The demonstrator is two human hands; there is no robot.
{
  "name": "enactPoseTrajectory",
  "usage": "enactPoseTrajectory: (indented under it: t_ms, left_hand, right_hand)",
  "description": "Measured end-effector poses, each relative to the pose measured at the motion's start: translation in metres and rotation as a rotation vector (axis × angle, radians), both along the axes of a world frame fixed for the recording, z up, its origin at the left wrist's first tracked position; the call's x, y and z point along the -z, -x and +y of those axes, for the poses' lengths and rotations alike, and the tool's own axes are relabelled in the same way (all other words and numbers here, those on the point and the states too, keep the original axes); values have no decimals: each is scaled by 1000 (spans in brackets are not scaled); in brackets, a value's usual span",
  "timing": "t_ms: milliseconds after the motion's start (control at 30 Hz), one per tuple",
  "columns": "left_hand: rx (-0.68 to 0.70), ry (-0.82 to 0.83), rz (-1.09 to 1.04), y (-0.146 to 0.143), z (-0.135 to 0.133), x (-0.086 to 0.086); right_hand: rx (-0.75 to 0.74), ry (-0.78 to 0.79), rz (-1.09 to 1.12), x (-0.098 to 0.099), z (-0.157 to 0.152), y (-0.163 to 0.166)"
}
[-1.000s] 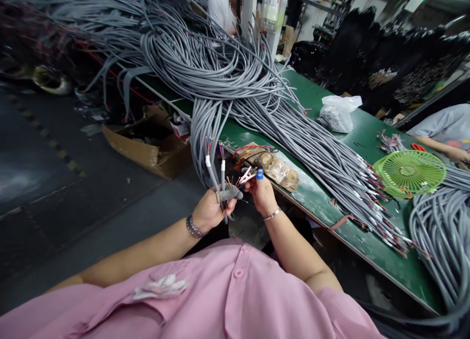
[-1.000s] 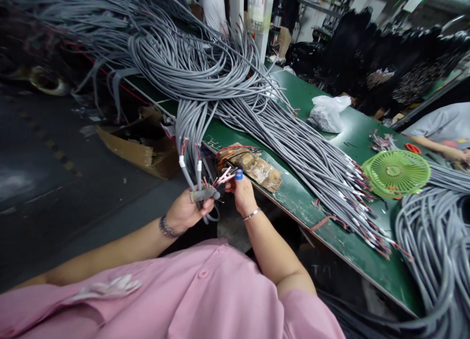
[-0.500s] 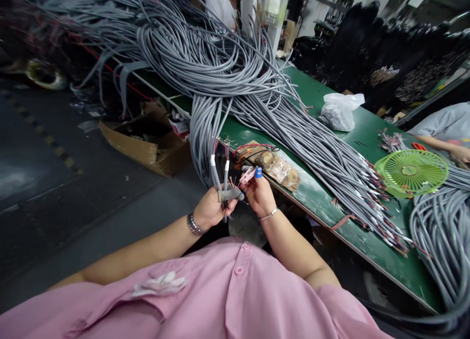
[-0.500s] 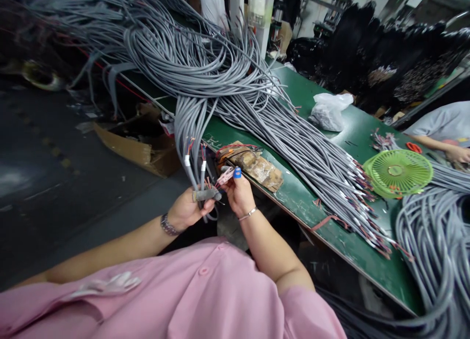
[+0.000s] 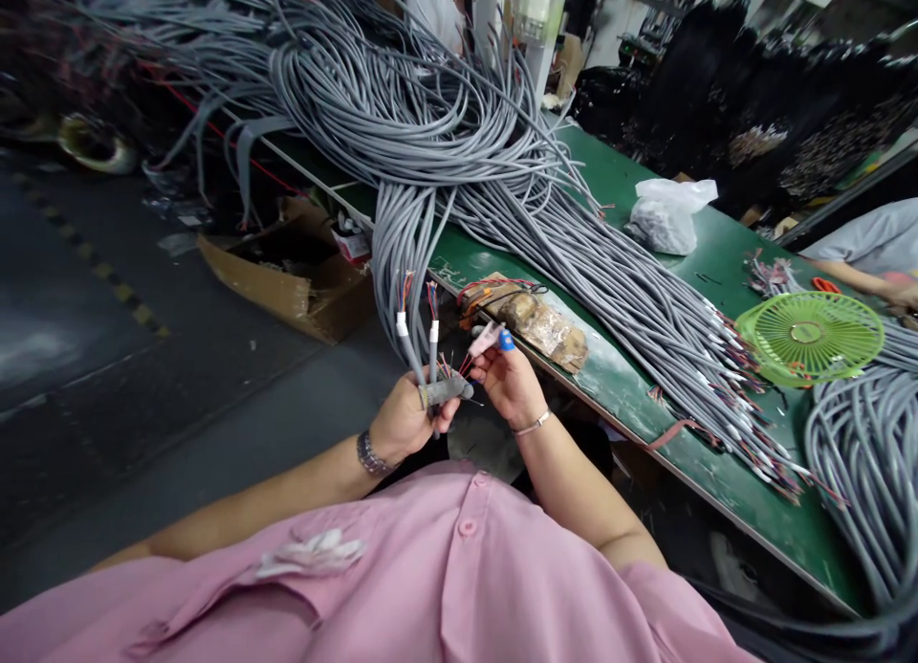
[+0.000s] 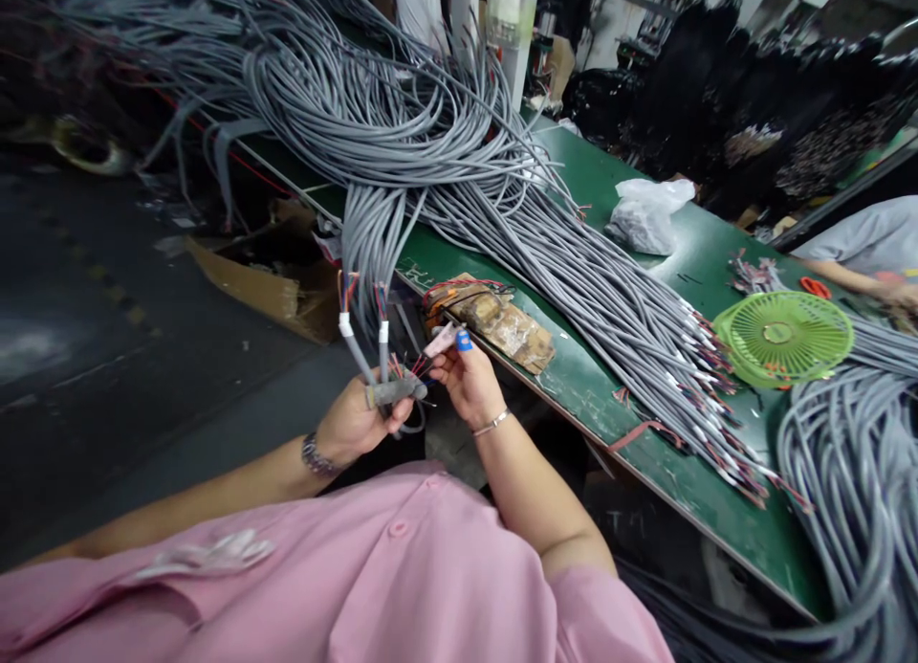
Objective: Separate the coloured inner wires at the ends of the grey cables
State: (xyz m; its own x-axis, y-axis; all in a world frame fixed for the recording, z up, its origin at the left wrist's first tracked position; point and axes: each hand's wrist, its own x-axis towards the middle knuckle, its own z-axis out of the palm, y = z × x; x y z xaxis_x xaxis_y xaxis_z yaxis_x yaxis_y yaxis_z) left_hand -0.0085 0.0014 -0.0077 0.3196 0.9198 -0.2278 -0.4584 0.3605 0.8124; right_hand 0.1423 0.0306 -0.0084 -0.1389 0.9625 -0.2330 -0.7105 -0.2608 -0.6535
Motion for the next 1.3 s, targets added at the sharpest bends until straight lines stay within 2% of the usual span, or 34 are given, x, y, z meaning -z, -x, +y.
enactPoseTrajectory:
  t_ms: [133, 267, 467, 533, 600, 667, 900, 1167, 1300]
  left_hand:
    - [-84, 10, -22, -3, 3, -4]
    - [-95, 17, -29, -6, 7, -4]
    - [-96, 17, -27, -7, 7, -4]
    - [-92, 14, -24, -7, 7, -5]
    - [-86, 11, -28, -7, 6, -4]
    - [-86, 10, -31, -8, 6, -3]
    - [-89, 14, 2, -12, 6, -2]
    - [-116, 14, 22, -6, -3, -10]
    - [-150, 10, 15, -5, -7, -11]
  right_hand:
    - [77, -28, -65, -3, -1, 3]
    - [89, -27, -69, -4, -1, 5]
    - [325, -38, -266, 4, 0, 8]
    - [246, -16, -215, 5, 2, 8]
    - [94, 34, -83, 4, 5, 7]
    - [11, 73, 28, 2, 9, 7]
    - [89, 78, 77, 0, 11, 12]
    - [-58, 63, 89, 0, 2, 3]
    - [-52, 51, 54, -5, -1, 0]
